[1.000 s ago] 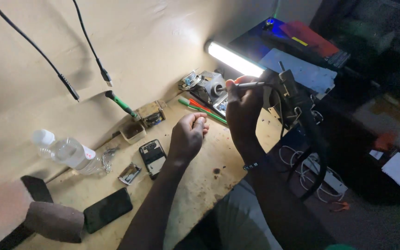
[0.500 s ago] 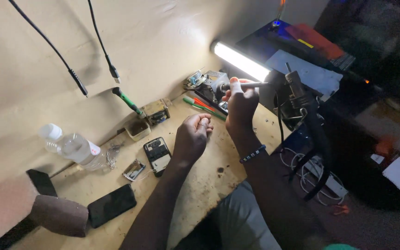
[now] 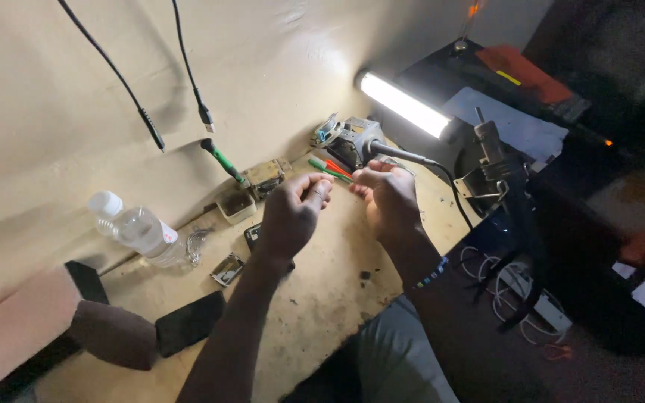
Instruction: Repairing a mobile phone by disassembling it, soldering components, and reassembling the device.
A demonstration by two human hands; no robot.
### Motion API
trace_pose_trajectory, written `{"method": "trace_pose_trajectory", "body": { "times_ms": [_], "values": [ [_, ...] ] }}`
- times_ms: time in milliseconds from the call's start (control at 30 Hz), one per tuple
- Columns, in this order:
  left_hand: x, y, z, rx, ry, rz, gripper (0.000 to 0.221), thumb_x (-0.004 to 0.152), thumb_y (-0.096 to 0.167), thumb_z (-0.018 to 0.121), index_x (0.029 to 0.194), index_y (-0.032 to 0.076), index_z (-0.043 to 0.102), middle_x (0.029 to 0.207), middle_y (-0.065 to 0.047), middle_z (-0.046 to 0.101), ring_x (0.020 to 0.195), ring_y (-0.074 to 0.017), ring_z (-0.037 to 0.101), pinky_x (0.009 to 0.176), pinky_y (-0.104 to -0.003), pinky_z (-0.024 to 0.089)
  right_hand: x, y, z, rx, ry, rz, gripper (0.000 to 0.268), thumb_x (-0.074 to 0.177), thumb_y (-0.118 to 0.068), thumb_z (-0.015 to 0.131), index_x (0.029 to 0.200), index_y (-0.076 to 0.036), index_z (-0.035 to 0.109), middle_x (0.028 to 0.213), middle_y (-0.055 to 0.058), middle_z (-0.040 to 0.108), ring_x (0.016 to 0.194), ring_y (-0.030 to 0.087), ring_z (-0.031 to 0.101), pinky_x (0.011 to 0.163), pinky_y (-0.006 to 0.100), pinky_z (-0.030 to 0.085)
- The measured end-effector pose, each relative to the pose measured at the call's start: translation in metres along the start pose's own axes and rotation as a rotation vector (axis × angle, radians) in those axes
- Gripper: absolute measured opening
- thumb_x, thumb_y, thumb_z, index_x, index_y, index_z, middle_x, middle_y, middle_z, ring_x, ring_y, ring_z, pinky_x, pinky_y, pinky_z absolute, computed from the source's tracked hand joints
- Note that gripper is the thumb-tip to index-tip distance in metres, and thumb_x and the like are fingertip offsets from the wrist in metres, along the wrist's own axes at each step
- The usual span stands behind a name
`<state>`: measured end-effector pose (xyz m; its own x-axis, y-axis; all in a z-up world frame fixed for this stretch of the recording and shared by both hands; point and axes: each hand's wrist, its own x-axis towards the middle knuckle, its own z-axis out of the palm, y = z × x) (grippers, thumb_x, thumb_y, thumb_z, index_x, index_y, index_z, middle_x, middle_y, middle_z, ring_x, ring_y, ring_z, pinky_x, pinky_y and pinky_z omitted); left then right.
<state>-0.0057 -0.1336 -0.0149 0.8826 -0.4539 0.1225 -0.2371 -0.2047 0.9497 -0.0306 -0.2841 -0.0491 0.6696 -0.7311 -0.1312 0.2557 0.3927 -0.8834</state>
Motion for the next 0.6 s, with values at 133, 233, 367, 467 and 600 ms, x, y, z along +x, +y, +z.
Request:
{"method": "trace_pose_trajectory", "body": {
  "times_ms": [133,233,367,467,600],
  "values": [
    [-0.015,0.015,-0.058,0.185,0.077,-0.035,0.02,0.091,0.024,0.062,0.1,0.012,0.075,0.074,-0.007,0.07,0.076,-0.0168,0.071,0.073,-0.033,0.057,-0.048,-0.011,0.016,-0.123,-0.248,0.175,0.047,0.062,0.009,0.071,0.106,0.012,0.055,0.084,0.015,0.049,0.068,0.022,0.059,0.056,0.03,0.053],
    [-0.032,0.024,-0.095,0.486,0.012,-0.174,0.023,0.091,0.033,0.061,0.099,0.017,0.076,0.085,-0.011,0.072,0.09,-0.0317,0.069,0.077,-0.045,0.054,-0.04,0.013,0.023,-0.412,-0.533,0.081,0.032,0.063,0.004,0.074,0.094,0.006,0.066,0.071,0.014,0.058,0.054,0.019,0.061,0.045,0.026,0.053],
    [-0.05,0.022,-0.118,0.592,-0.187,-0.316,0.027,0.083,0.029,0.067,0.101,0.011,0.076,0.091,-0.015,0.075,0.098,-0.0351,0.069,0.083,-0.045,0.052,-0.04,0.02,0.036,-1.029,-0.768,-0.125,0.039,0.071,-0.021,0.079,0.106,-0.007,0.068,0.088,0.012,0.066,0.077,0.024,0.068,0.066,0.035,0.056],
    [-0.051,0.014,-0.124,0.607,-0.278,-0.35,0.035,0.074,0.03,0.073,0.104,0.012,0.074,0.095,-0.012,0.074,0.099,-0.0294,0.069,0.084,-0.042,0.053,-0.053,0.012,0.047,-1.281,-0.855,-0.214,0.045,0.076,-0.032,0.076,0.113,-0.009,0.063,0.098,0.014,0.066,0.094,0.034,0.067,0.08,0.045,0.054],
    [-0.047,-0.009,-0.125,0.729,-0.341,-0.235,0.049,0.068,0.021,0.077,0.115,0.012,0.07,0.107,-0.016,0.067,0.107,-0.0352,0.064,0.088,-0.043,0.053,-0.069,0.011,0.058,-1.471,-0.879,-0.183,0.053,0.082,-0.036,0.073,0.124,-0.008,0.056,0.108,0.017,0.061,0.103,0.039,0.063,0.085,0.051,0.053]
  ]
}}
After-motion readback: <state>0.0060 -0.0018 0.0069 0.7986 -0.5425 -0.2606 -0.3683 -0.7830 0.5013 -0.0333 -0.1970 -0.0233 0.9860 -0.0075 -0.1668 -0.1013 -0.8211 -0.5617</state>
